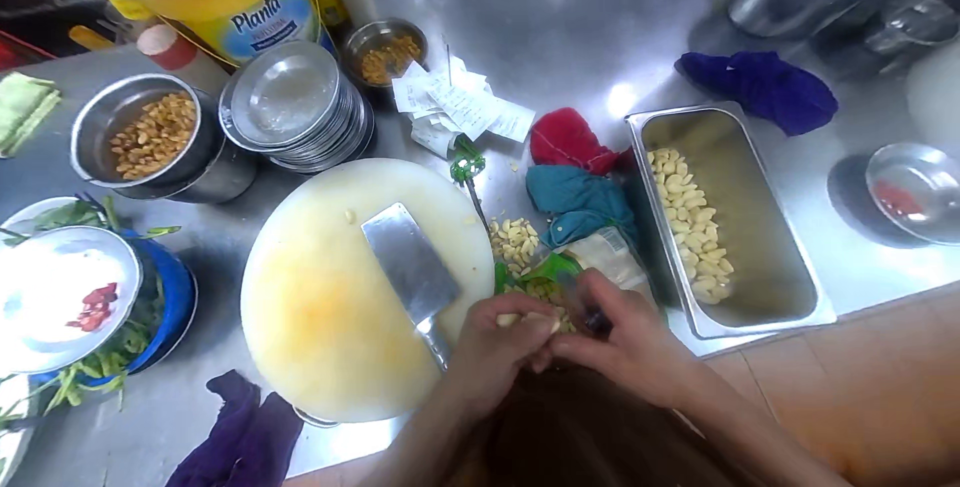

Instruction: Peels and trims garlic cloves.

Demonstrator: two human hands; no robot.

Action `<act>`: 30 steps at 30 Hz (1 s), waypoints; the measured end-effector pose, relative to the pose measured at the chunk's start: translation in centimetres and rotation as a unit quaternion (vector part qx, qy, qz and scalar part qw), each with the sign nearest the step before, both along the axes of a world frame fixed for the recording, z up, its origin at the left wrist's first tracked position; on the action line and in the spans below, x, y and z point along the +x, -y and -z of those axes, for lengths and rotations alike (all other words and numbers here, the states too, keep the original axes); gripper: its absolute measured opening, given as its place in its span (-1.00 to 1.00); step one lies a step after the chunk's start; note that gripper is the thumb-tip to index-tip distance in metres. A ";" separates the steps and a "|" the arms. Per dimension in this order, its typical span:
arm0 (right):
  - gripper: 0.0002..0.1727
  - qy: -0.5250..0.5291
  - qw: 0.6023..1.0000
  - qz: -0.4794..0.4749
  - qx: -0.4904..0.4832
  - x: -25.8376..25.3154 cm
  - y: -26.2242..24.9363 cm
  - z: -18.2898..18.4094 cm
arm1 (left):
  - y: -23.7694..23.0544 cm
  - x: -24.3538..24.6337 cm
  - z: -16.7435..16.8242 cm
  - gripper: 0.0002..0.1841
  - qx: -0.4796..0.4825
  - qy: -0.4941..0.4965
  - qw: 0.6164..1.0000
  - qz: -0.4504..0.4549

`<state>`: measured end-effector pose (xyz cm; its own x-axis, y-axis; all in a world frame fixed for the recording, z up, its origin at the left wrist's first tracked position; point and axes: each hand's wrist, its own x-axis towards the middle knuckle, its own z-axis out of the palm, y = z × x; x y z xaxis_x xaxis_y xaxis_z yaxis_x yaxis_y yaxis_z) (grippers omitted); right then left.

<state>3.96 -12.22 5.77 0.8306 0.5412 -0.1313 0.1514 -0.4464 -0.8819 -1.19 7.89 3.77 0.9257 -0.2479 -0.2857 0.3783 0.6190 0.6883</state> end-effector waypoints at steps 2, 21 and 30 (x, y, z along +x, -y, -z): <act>-0.43 0.017 0.999 -0.030 -0.015 -0.2 0.1 -0.4 | -0.3 0.2 0.2 -0.81 0.034 0.095 0.995 0.010; -0.42 0.019 0.985 -0.154 0.075 0.1 0.7 0.5 | -2.4 1.6 0.3 -0.74 0.139 0.236 0.952 0.135; -0.38 -0.184 0.980 0.018 0.074 1.1 -2.4 0.7 | -1.0 2.8 0.6 -0.91 0.279 0.103 0.947 -0.119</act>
<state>5.02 -9.85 5.12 0.7610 0.5472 -0.3486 -0.2029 -0.3096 -0.9290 1.61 8.91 3.14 0.9869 0.1105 -0.1175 0.0953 0.1882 0.9775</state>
